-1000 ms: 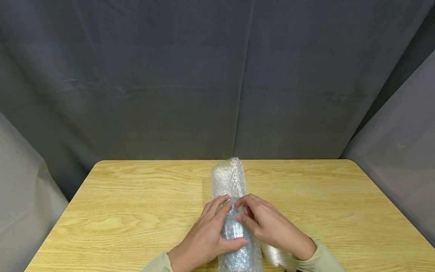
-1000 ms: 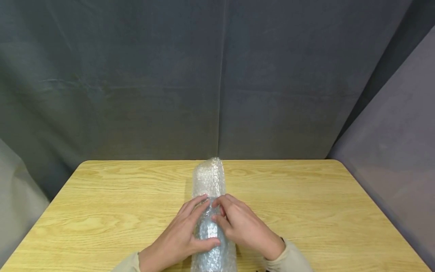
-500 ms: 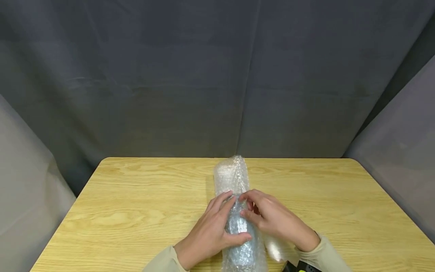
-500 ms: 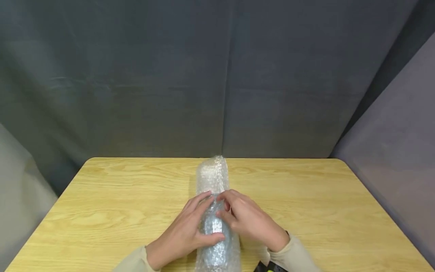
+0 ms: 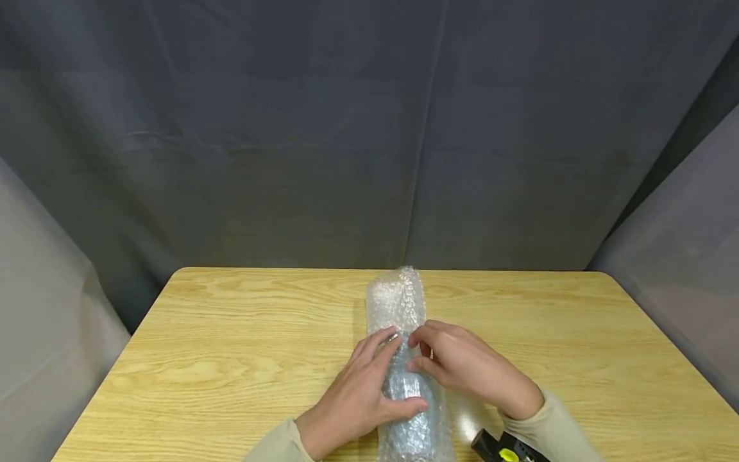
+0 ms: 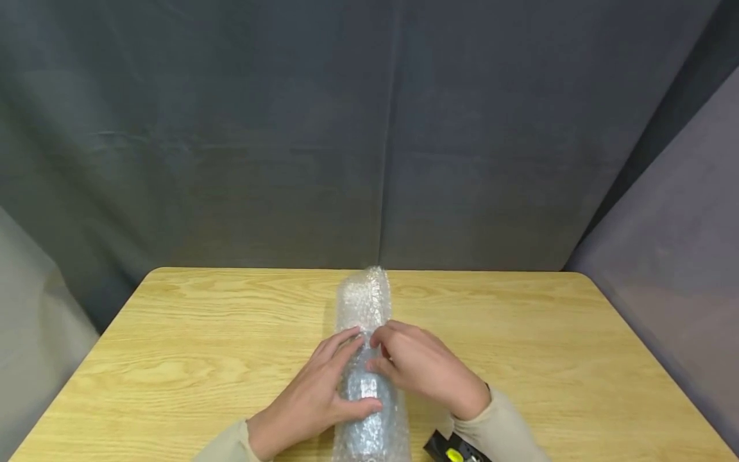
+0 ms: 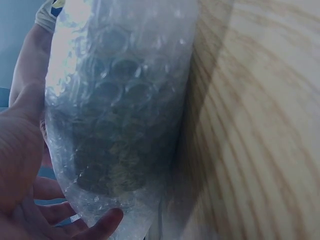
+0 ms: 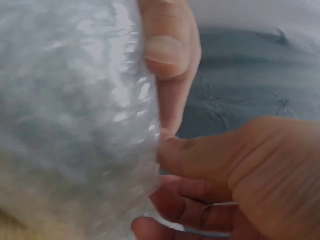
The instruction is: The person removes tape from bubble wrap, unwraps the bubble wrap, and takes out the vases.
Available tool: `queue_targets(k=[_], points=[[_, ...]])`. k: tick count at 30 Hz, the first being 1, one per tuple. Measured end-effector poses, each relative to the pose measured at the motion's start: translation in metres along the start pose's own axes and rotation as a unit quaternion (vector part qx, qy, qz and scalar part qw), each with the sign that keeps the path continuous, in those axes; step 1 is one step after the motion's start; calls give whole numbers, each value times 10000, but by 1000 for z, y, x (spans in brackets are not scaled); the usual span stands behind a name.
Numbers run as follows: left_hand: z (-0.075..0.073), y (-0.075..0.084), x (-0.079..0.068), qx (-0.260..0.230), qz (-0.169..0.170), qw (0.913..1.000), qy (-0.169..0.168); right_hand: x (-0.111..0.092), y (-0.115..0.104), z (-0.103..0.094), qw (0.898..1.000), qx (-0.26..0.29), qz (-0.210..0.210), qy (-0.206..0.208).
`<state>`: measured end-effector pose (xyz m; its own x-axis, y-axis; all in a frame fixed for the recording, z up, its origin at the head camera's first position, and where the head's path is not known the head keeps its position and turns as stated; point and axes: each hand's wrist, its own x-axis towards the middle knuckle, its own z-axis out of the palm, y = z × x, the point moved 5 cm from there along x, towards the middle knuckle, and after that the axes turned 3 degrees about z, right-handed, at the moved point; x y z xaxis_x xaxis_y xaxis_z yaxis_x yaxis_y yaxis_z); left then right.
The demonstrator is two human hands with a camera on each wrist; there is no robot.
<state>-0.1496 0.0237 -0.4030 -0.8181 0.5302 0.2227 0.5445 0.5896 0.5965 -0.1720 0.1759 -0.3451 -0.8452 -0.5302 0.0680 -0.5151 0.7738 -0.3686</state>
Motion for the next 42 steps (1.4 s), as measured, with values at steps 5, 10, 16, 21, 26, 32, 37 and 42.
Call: queue_targets(k=[5,10,16,21,26,32,37,42], points=[[0,0,-1,-129,-58,9999,-30,2,-4,-2,9999,-21,96,-106],[0,-1,-2,-201,-84,9997,-111,0,-4,2,9994,192,250,-171],[1,1,-2,-179,-34,9996,-197,-2,0,5,9980,418,410,-219],[2,0,-3,-197,-163,9994,-226,-2,0,7,9978,491,384,-209],[1,1,-4,-143,-86,9998,-124,-2,-4,6,9981,481,350,-126],[1,1,-3,-127,-18,9999,-85,-2,-3,4,9982,484,329,-115],[1,2,-1,-135,-71,9998,-123,-2,-1,3,9978,497,407,-140],[1,4,0,-95,-74,9999,-84,-2,0,3,9981,402,449,-127]])
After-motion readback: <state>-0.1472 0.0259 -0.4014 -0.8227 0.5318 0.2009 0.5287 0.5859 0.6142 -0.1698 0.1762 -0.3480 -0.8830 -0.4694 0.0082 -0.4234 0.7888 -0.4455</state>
